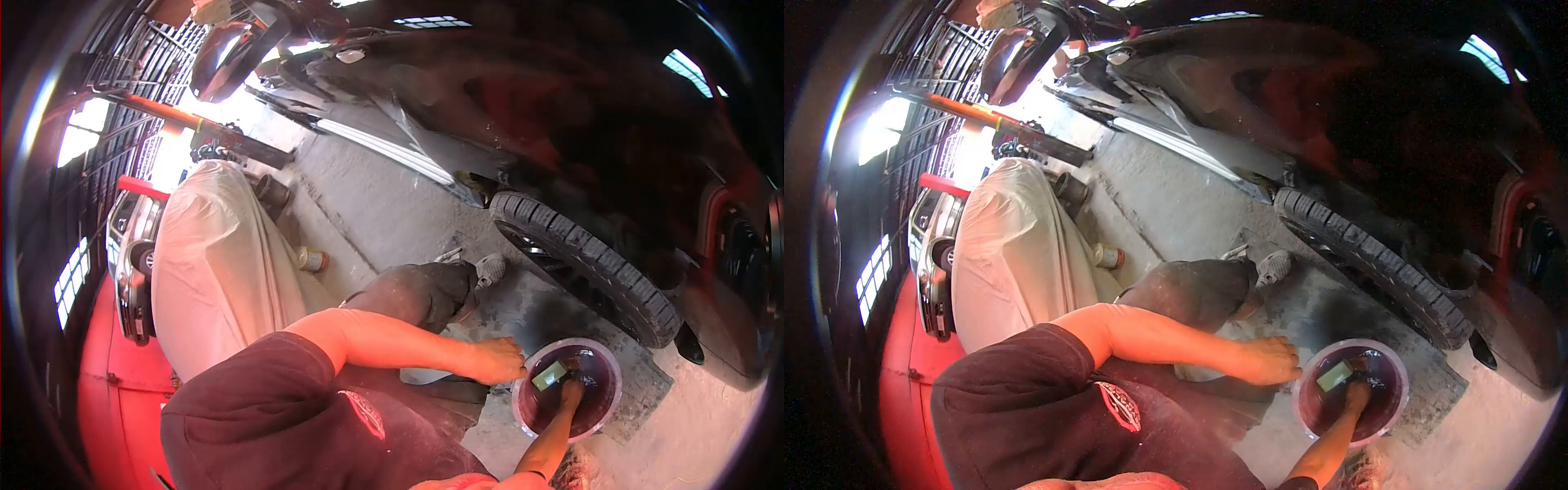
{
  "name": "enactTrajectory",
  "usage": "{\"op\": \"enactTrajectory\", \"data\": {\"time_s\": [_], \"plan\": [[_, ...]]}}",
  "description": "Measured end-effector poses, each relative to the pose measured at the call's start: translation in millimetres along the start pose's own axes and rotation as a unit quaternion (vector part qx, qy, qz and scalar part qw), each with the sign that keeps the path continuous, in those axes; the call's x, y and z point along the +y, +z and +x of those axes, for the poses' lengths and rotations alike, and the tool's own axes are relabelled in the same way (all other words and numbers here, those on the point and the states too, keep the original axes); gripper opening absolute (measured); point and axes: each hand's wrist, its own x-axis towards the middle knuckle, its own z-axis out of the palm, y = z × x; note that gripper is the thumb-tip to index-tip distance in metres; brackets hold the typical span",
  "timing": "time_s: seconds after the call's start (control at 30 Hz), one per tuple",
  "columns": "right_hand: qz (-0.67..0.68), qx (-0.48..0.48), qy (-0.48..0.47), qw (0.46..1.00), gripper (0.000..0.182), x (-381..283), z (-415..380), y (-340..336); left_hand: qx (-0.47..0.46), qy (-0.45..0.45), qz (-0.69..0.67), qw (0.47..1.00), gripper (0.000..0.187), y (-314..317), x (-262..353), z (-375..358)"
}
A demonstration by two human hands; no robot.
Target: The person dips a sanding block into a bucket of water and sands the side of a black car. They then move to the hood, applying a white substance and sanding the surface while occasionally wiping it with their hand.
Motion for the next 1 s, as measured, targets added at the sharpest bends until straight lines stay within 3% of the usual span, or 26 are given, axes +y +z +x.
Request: {"op": "enactTrajectory", "data": {"time_s": [0.1, 0.13, 0.17, 0.23, 0.33, 0.4, 0.43, 0.53, 0.63, 0.7, 0.77, 0.8, 0.9, 0.97, 1.0], "plan": [[-0.07, 0.053, 0.112, 0.99, 0.031, -69, -23, -38, 0.018, -0.002, 0.014, 1.0, 0.016, 18, -8, -1], [-0.117, -0.006, 0.186, 0.976, 0.036, -69, -12, -14, 0.021, -0.012, 0.019, 1.0, 0.016, 19, -8, -2], [-0.158, -0.017, 0.095, 0.983, 0.04, -79, -22, -38, 0.026, -0.02, 0.023, 0.999, 0.016, 19, -6, -3], [-0.077, -0.053, 0.009, 0.996, 0.044, -59, -18, -46, 0.035, -0.019, 0.03, 0.999, 0.015, 15, -1, -2], [0.243, 0.053, 0.03, 0.968, 0.047, -47, -34, -96, 0.046, 0.0, 0.022, 0.999, 0.016, 7, 4, 3], [0.22, 0.054, 0.058, 0.972, 0.043, -45, -49, -139, 0.045, 0.015, -0.004, 0.999, 0.016, 3, 4, 11], [0.21, 0.056, 0.072, 0.973, 0.041, -46, -59, -163, 0.067, 0.037, -0.033, 0.997, 0.016, -10, 6, 9], [0.363, 0.033, 0.059, 0.929, 0.03, -54, -95, -224, 0.127, 0.08, -0.135, 0.979, 0.023, -54, 10, -10], [0.296, 0.052, 0.005, 0.954, 0.025, -56, -113, -273, 0.282, 0.064, -0.172, 0.942, 0.033, -97, 4, -65], [0.272, 0.014, 0.016, 0.962, 0.021, -110, -145, -375, 0.405, 0.03, -0.165, 0.899, 0.04, -110, -7, -113], [0.331, 0.018, 0.033, 0.943, 0.021, -120, -160, -419, 0.423, -0.078, -0.167, 0.887, 0.038, -131, -10, -171], [0.417, 0.074, 0.082, 0.902, 0.018, -136, -173, -440, 0.452, -0.107, -0.206, 0.861, 0.037, -133, -16, -195], [0.616, 0.12, 0.152, 0.763, 0.018, -128, -186, -449, 0.514, -0.23, -0.282, 0.777, 0.035, -118, -45, -251], [0.306, 0.127, 0.155, 0.931, 0.02, -97, -197, -406, 0.519, -0.299, -0.246, 0.762, 0.032, -109, -64, -279], [0.133, 0.125, 0.147, 0.972, 0.021, -78, -194, -380, 0.524, -0.297, -0.238, 0.762, 0.032, -109, -69, -290]]}}
